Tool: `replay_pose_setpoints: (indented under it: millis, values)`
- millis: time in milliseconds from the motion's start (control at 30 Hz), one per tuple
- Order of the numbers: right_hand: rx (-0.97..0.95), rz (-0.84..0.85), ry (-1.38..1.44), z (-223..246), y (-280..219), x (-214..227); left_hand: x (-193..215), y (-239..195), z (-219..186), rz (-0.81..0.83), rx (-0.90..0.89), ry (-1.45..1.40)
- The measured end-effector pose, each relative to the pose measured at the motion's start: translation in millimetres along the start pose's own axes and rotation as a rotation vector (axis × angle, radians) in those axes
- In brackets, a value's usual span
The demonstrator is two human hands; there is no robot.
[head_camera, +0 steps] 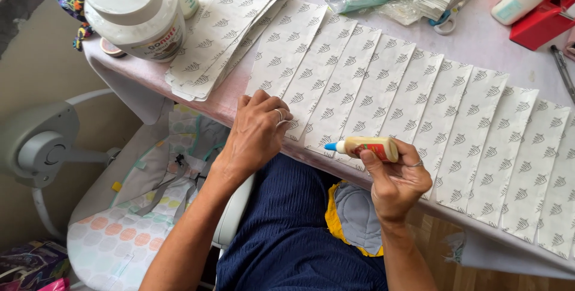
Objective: The person arranges multiple white paper pouches with a printed pattern on a table. They then apply glue along the edges of the pouches and press them together to form sealed units. The process is repeated for several pouches in sequence.
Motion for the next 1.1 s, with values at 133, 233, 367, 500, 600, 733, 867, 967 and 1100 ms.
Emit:
replay_pose_setpoints:
  millis: [133, 233, 367, 500, 600, 733, 867, 967, 1100]
  values:
    - [0.029, 0.041, 0.032, 26.7, 3.0, -40.2, 2.1, -3.0, 13.2, 0.031, 0.046, 0.016]
    - [0.037, 0.069, 0.054, 39.3, 4.2, -63.1, 6.3, -4.4, 13.5, 0.076, 0.088, -0.015]
    - [0.037, 0.142, 0.068, 16.2, 4.2, -71.3, 13.3, -5.6, 8.9, 0.142, 0.124, -0.084]
    - [0.049, 0.175, 0.060, 2.7, 4.3, -85.3, 21.2, -5.1, 5.0, 0.160, 0.148, -0.109]
    - [0.069, 0.197, 0.100, 4.2, 5.6, -102.9, 20.0, -5.7, 8.3, 0.182, 0.157, -0.150]
    - [0.077, 0.212, 0.089, 9.4, 6.9, -100.8, 21.1, -5.9, 12.6, 0.189, 0.169, -0.204]
    - [0.046, 0.200, 0.024, 42.6, 9.7, -84.7, 20.9, -4.4, 14.5, 0.153, 0.168, -0.211]
    - [0.040, 0.157, 0.018, 3.1, 8.0, -51.7, 11.2, -5.8, 22.9, 0.105, 0.163, -0.199]
    - [0.042, 0.136, 0.084, 37.6, 7.9, -75.6, 2.3, -7.2, 30.8, 0.088, 0.167, -0.161]
Point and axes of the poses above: each hand's wrist, its own y-axis towards the middle knuckle, its own x-axis out of the back of the hand, z = x × y, the point moved 8 cm from there along y, towards the middle knuckle, and after that the axes turned 11 degrees about -y, right-handed, at the moved point
